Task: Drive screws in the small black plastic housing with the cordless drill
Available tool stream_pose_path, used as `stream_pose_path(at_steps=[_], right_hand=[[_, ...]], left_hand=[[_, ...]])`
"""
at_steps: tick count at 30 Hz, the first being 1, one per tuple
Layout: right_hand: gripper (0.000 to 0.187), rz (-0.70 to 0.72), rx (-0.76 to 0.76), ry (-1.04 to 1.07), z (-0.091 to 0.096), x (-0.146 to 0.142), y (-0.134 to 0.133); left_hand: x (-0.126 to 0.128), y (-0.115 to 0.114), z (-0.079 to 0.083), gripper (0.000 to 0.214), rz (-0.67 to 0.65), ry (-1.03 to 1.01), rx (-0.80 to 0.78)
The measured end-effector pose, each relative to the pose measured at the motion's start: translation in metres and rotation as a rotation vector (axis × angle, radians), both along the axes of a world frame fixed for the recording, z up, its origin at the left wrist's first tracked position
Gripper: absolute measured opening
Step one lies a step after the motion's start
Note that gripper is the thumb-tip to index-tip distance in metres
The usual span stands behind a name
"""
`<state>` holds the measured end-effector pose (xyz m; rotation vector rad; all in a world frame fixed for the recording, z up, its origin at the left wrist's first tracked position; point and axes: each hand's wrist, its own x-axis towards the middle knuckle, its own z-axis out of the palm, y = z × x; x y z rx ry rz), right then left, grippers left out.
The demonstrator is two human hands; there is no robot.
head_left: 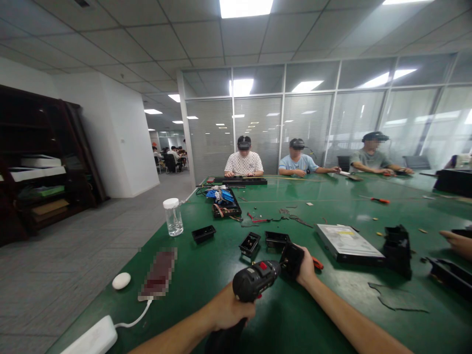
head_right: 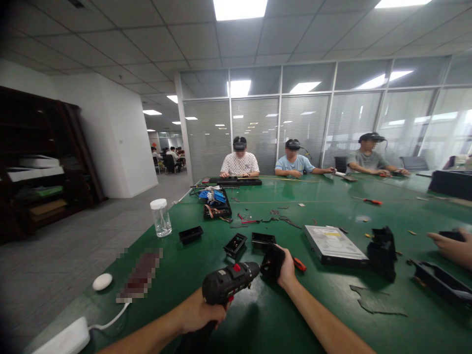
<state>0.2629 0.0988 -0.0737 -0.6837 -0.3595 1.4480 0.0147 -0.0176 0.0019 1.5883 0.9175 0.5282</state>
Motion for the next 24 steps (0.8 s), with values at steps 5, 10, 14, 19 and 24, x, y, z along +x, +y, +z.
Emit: stream_pose_path(at_steps=[5, 10, 14, 19, 24], right_hand=[[0.011, 0.002, 0.01, -0.018, -0.0004, 0.0005, 0.0007], [0.012, -0.032, 0.023, -0.009, -0.0038, 0.0018, 0.0031], [0.011, -0.035, 0.029, -0.002, -0.0048, 0.0021, 0.004], [0.013, -0.003, 0.015, 0.012, -0.0014, 0.0009, 0.0014], [0.011, 0.022, 0.002, 0.008, -0.0003, 0.0004, 0.0001]], left_hand=[[-0.0004, -0.0008, 0.0025, 0.012, -0.005, 0.012, -0.009], [-0.0005, 0.0003, 0.0, 0.014, 0.009, 0.019, 0.019], [-0.0004, 0.0004, -0.0011, 0.012, 0.008, 0.029, 0.011], [0.0002, -0.0019, 0.002, 0.01, 0.008, 0.007, 0.035], [0.0007, -0.0008, 0.0008, 0.012, 0.008, 0.0, 0.023]])
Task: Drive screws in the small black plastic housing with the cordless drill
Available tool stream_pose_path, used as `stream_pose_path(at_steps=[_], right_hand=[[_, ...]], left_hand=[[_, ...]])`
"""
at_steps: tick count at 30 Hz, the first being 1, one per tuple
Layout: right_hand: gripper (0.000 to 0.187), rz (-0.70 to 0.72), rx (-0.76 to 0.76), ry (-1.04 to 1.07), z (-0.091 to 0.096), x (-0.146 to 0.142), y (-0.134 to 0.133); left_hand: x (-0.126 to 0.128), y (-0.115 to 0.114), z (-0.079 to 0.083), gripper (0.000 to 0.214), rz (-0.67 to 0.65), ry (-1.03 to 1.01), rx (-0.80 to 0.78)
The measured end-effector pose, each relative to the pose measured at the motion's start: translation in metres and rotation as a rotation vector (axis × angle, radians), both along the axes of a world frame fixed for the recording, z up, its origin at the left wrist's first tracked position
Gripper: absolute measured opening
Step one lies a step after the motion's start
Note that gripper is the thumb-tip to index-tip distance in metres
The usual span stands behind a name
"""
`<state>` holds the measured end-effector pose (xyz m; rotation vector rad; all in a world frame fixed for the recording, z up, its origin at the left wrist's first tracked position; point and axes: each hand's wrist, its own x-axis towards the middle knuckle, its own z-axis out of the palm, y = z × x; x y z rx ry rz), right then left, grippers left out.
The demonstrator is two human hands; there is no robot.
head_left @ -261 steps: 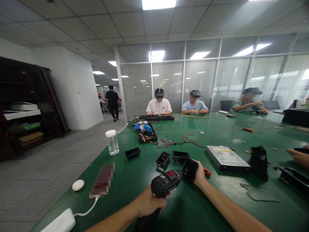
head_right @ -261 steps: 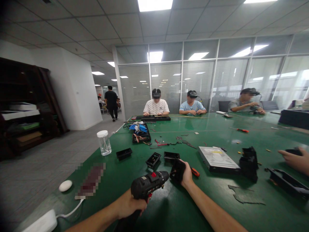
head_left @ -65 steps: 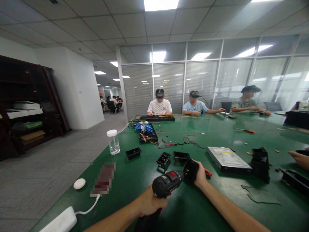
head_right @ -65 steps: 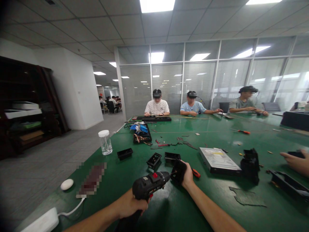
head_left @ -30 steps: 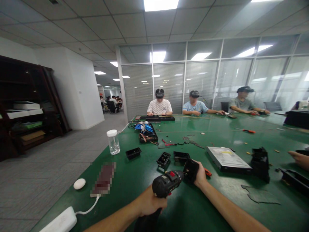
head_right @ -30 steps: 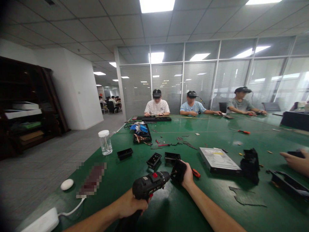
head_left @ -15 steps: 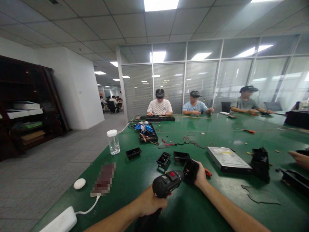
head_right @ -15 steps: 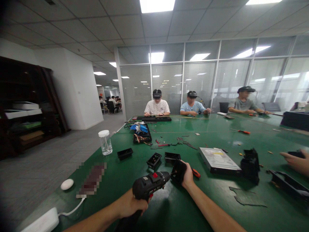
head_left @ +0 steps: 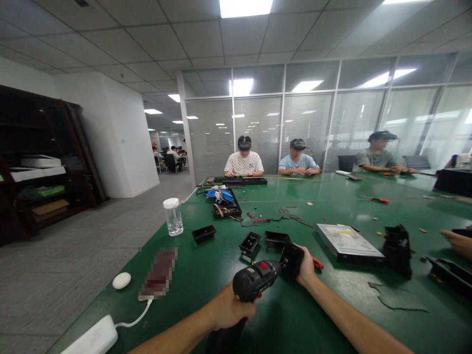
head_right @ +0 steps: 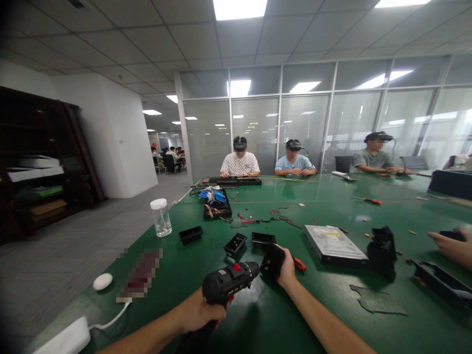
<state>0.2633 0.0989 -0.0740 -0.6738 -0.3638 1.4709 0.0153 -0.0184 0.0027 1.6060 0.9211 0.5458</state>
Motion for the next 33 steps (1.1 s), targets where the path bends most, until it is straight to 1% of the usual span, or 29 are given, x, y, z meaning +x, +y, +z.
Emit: stream_pose_path(at_steps=[6, 9, 13, 19, 24, 28, 33], right_hand=[[0.011, -0.027, 0.016, 0.065, -0.0007, 0.0011, 0.001], [0.012, -0.021, 0.013, 0.043, -0.0013, 0.0014, 0.0014], [0.013, -0.006, 0.01, 0.009, -0.0007, 0.0007, 0.0003], [0.011, -0.014, 0.018, 0.022, 0.0017, -0.0004, -0.002], [0.012, -0.023, 0.013, 0.01, -0.001, 0.0006, 0.0004], [0.013, -0.027, 0.01, 0.005, -0.0037, 0.0015, 0.0023], [0.014, -0.024, 0.019, -0.003, -0.0045, 0.0021, 0.0028]], left_hand=[[-0.0014, 0.0025, -0.0052, 0.013, -0.002, 0.005, -0.009], [-0.0019, 0.0025, -0.0049, 0.013, -0.002, 0.004, -0.017], [-0.0015, 0.0021, -0.0031, 0.013, -0.012, -0.005, 0.015], [-0.0011, 0.0021, -0.0053, 0.011, 0.003, 0.008, -0.014], [-0.001, 0.0009, -0.0043, 0.012, 0.016, 0.011, -0.018], [-0.0009, 0.0006, -0.0022, 0.012, -0.003, -0.003, -0.01], [-0.0014, 0.0029, -0.0073, 0.012, -0.006, -0.005, -0.001]])
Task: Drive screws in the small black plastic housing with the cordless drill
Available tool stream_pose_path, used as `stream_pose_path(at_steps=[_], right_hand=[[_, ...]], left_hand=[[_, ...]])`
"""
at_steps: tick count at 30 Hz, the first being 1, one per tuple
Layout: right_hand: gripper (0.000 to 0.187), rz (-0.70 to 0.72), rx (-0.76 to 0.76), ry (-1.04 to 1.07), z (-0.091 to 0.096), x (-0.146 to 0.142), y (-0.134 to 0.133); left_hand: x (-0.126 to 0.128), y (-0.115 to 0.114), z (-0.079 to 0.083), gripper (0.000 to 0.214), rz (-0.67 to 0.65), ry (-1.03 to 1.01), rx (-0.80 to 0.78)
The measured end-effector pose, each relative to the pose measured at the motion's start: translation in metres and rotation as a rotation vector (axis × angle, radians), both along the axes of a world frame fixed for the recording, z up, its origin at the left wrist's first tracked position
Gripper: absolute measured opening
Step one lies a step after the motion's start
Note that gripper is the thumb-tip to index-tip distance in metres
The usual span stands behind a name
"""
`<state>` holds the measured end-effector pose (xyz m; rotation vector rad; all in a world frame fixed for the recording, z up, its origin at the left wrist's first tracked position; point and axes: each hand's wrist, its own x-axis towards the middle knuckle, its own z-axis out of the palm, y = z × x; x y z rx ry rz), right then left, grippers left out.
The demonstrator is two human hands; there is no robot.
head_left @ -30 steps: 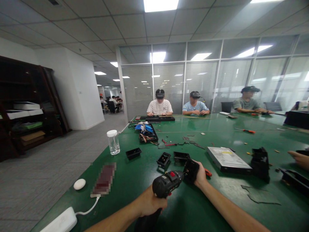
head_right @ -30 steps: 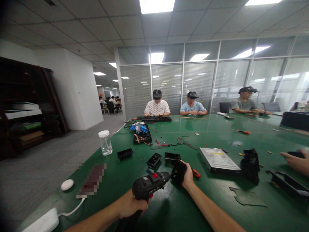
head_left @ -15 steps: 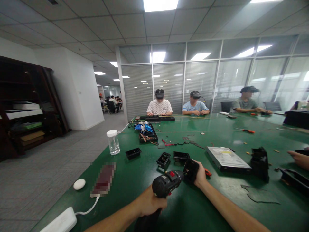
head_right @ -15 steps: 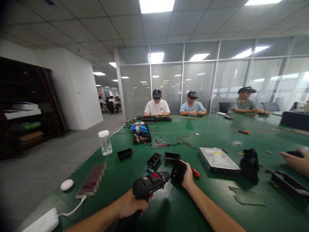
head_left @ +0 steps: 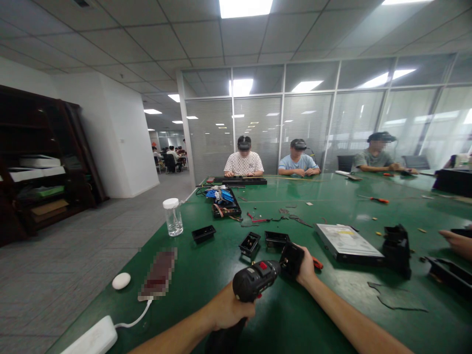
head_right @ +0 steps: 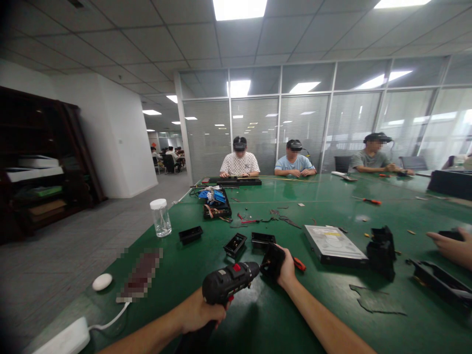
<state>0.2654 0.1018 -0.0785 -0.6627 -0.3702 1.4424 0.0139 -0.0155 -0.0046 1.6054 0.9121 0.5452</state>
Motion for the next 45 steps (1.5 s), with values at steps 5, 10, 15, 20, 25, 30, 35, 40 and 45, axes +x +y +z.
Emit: stream_pose_path(at_steps=[5, 10, 15, 20, 25, 30, 35, 40, 45], right_hand=[[0.015, 0.011, -0.001, -0.003, 0.001, 0.0, -0.001], [0.012, -0.004, 0.007, 0.011, 0.001, 0.0, -0.001], [0.013, 0.013, 0.025, -0.013, 0.001, 0.0, -0.001], [0.014, 0.007, 0.012, -0.004, 0.0, 0.0, 0.0], [0.013, -0.007, 0.006, 0.0, 0.0, 0.0, 0.0], [0.013, 0.026, 0.012, 0.005, 0.002, -0.001, -0.002], [0.013, 0.005, 0.007, -0.013, 0.002, -0.001, -0.001], [0.014, 0.002, -0.003, -0.012, 0.002, -0.001, -0.001], [0.015, 0.027, -0.016, 0.007, 0.003, -0.001, -0.002]], left_hand=[[-0.001, 0.002, -0.004, 0.013, 0.005, 0.01, 0.007], [0.0, 0.0, 0.001, 0.013, -0.002, 0.018, 0.017], [0.0, 0.0, 0.001, 0.013, 0.002, 0.001, -0.002], [0.0, 0.001, -0.002, 0.011, -0.002, -0.014, -0.018], [0.0, -0.001, -0.001, 0.014, -0.001, -0.035, -0.035], [0.0, -0.001, 0.0, 0.013, 0.0, -0.041, -0.047], [0.0, 0.0, -0.002, 0.014, 0.012, -0.033, -0.04], [0.001, -0.002, 0.004, 0.011, 0.015, -0.005, -0.01], [0.002, -0.003, 0.007, 0.013, 0.001, -0.005, -0.001]])
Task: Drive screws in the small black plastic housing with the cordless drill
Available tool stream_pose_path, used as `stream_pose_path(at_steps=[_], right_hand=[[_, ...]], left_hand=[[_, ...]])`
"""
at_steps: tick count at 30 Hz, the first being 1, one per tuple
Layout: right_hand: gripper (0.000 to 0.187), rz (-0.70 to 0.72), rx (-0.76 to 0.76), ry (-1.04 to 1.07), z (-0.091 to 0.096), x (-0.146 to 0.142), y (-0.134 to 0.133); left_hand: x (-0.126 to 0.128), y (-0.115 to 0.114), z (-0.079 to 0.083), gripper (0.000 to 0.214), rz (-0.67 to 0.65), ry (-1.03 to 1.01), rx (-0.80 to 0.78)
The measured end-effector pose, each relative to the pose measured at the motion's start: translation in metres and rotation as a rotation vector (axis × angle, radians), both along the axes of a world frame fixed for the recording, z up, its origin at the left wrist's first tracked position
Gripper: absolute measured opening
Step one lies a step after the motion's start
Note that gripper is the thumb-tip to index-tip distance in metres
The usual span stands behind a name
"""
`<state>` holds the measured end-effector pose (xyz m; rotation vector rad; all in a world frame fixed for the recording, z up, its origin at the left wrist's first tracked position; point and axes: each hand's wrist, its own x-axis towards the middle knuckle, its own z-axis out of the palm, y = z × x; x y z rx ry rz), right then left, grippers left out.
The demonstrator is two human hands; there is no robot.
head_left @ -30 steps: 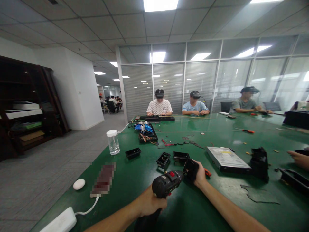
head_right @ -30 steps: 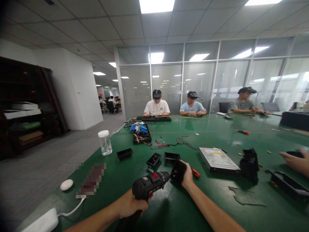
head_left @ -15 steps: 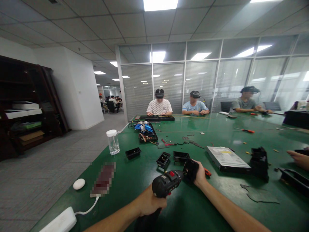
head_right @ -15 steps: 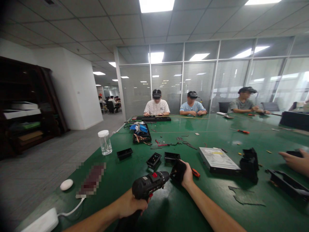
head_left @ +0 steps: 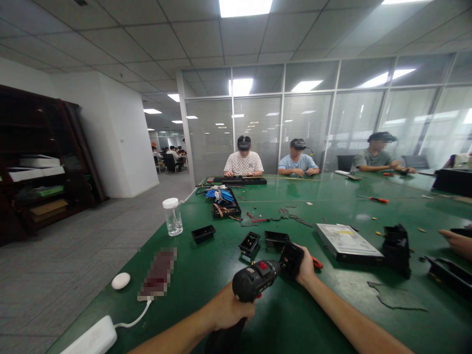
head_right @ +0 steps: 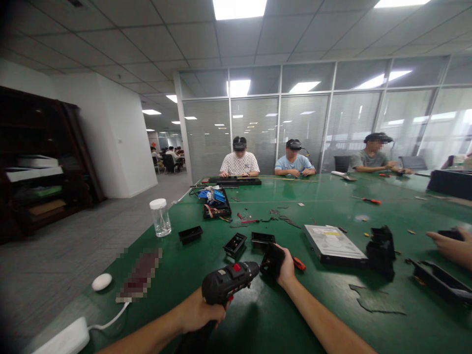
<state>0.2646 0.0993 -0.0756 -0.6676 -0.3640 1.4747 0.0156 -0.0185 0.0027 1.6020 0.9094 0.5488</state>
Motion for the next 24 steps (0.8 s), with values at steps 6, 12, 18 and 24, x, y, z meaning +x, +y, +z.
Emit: stream_pose_path(at_steps=[6, 12, 18, 24], right_hand=[[0.013, -0.022, 0.002, 0.003, -0.0014, 0.0009, 0.0017], [0.013, 0.0, 0.004, 0.008, -0.0003, 0.0001, 0.0003], [0.012, 0.003, 0.009, -0.008, -0.0005, 0.0, 0.0005], [0.011, -0.019, 0.008, -0.011, -0.0012, 0.0005, 0.0015]], left_hand=[[-0.0009, 0.0016, -0.0055, 0.015, 0.017, -0.024, -0.032], [-0.0022, 0.0029, -0.0073, 0.014, -0.003, -0.035, -0.044], [-0.0021, 0.0034, -0.0079, 0.012, -0.021, -0.046, -0.051], [-0.0009, 0.0021, -0.0049, 0.015, 0.0, -0.02, -0.045]])
